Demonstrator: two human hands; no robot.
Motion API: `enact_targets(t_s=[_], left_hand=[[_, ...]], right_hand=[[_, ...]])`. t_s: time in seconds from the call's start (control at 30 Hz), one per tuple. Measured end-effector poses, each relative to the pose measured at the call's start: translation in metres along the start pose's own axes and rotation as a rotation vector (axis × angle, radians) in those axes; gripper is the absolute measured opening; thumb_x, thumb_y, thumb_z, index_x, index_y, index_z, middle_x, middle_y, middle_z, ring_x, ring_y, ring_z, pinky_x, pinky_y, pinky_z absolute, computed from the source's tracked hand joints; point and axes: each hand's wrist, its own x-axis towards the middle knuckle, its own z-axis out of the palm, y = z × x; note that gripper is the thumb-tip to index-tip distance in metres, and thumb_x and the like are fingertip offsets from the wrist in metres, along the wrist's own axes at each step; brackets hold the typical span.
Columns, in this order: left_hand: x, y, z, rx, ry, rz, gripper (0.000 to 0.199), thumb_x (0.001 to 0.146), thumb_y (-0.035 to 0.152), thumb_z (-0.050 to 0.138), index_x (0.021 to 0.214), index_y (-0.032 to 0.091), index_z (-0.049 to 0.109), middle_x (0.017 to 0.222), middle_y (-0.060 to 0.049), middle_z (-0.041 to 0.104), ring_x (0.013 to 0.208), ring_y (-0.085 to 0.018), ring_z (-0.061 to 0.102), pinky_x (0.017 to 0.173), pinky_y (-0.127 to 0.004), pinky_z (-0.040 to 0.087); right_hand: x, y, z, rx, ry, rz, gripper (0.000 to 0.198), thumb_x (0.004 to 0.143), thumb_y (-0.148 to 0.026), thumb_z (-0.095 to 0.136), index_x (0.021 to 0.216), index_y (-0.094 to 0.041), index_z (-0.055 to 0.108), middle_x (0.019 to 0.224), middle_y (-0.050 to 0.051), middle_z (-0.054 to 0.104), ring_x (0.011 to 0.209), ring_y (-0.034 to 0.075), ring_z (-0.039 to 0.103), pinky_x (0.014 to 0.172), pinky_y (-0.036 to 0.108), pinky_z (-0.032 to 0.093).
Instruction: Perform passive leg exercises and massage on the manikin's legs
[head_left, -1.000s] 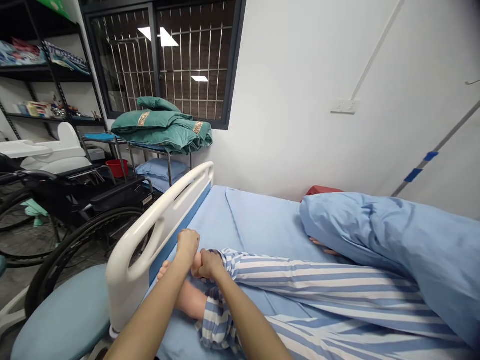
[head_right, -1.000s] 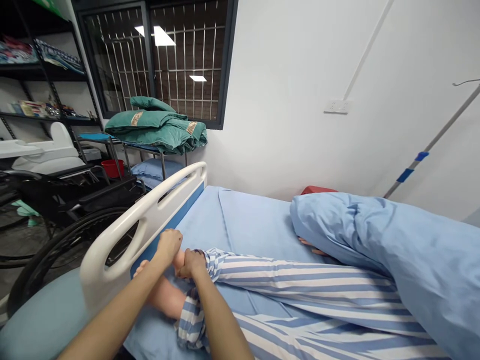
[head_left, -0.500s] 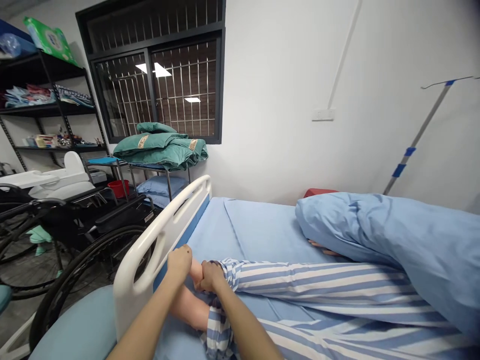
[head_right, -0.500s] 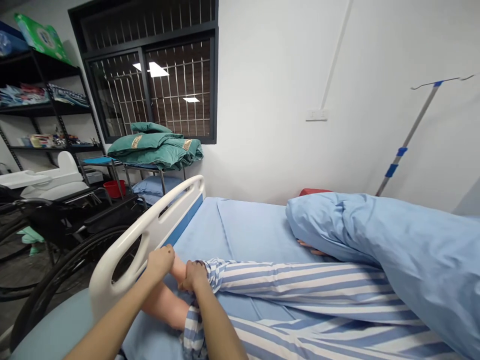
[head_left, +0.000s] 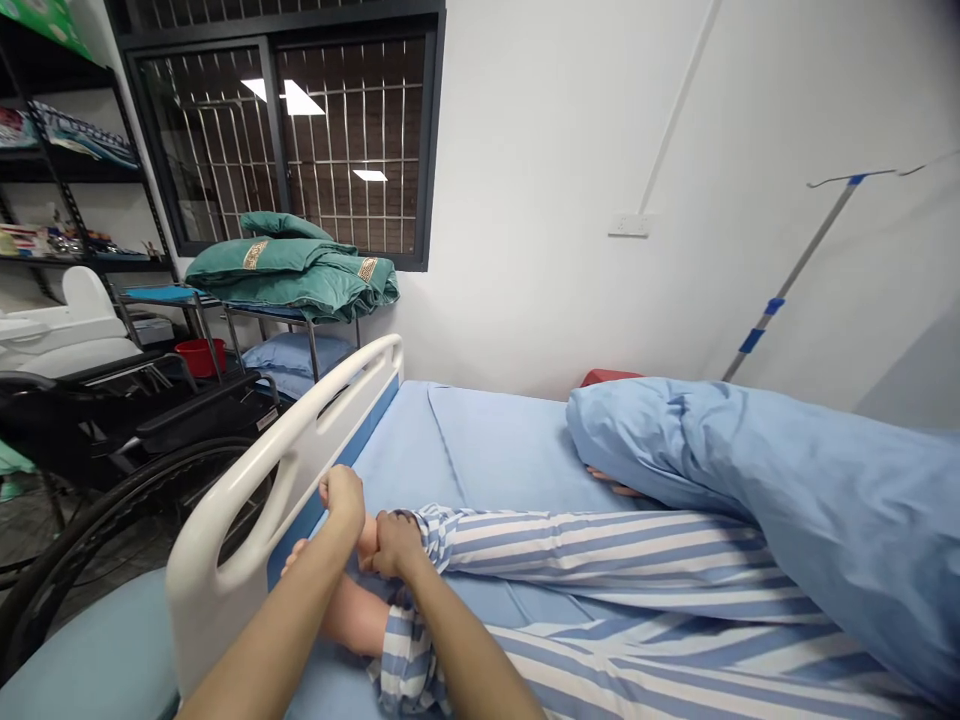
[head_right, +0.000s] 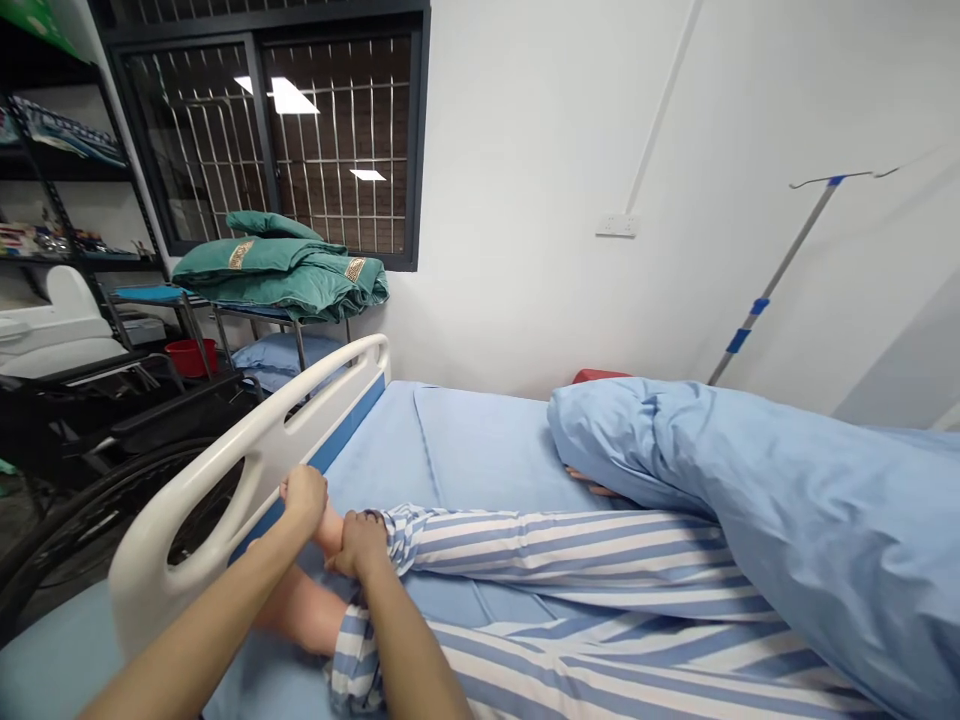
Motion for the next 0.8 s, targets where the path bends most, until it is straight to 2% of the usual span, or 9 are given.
enact_targets(t_s=[0.17,0.33,0.47,0.63,0.8], left_hand=[[0.008,0.003,0.003,0.004,-0.036,0.013,0.016,0.063,0.017,0.057,0.062,0.005,0.067,0.043,-0.01,0.056,0.05,-0.027,0.061,0.048,-0.034,0.044],[0.007,0.002,0.004,-0.047,-0.011,0.055,0.016,0.066,0.013,0.054,0.067,0.006,0.068,0.046,-0.009,0.058,0.054,-0.024,0.062,0.053,-0.035,0.046],[-0.001,-0.001,0.006,-0.109,0.052,0.064,0.021,0.073,0.013,0.049,0.073,0.007,0.069,0.059,-0.013,0.063,0.062,-0.023,0.063,0.057,-0.035,0.047],[-0.021,-0.008,0.011,-0.174,0.239,0.044,0.033,0.08,0.006,0.034,0.095,0.006,0.064,0.09,-0.02,0.063,0.083,-0.021,0.062,0.067,-0.03,0.047],[-0.034,-0.01,0.013,-0.189,0.286,0.019,0.033,0.079,0.001,0.033,0.095,0.006,0.061,0.092,-0.019,0.061,0.085,-0.021,0.06,0.069,-0.029,0.048]], right_hand=[[0.001,0.001,-0.001,-0.002,-0.012,-0.013,0.068,0.052,-0.046,0.073,0.108,-0.012,0.052,0.113,0.017,0.057,0.111,0.031,0.049,0.093,0.041,0.035],[0.003,0.0,0.0,-0.022,-0.026,-0.005,0.069,0.053,-0.047,0.071,0.109,-0.012,0.051,0.114,0.017,0.057,0.11,0.032,0.05,0.093,0.041,0.035],[0.004,-0.001,-0.001,-0.021,-0.036,-0.004,0.069,0.052,-0.047,0.073,0.108,-0.013,0.051,0.114,0.017,0.057,0.11,0.031,0.05,0.091,0.04,0.035],[0.002,-0.002,-0.002,-0.005,-0.029,0.01,0.068,0.048,-0.045,0.076,0.105,-0.014,0.052,0.111,0.016,0.059,0.108,0.031,0.051,0.09,0.038,0.037],[0.001,0.0,0.001,-0.011,-0.008,-0.015,0.067,0.049,-0.045,0.076,0.104,-0.015,0.053,0.111,0.014,0.059,0.108,0.031,0.052,0.09,0.038,0.037]])
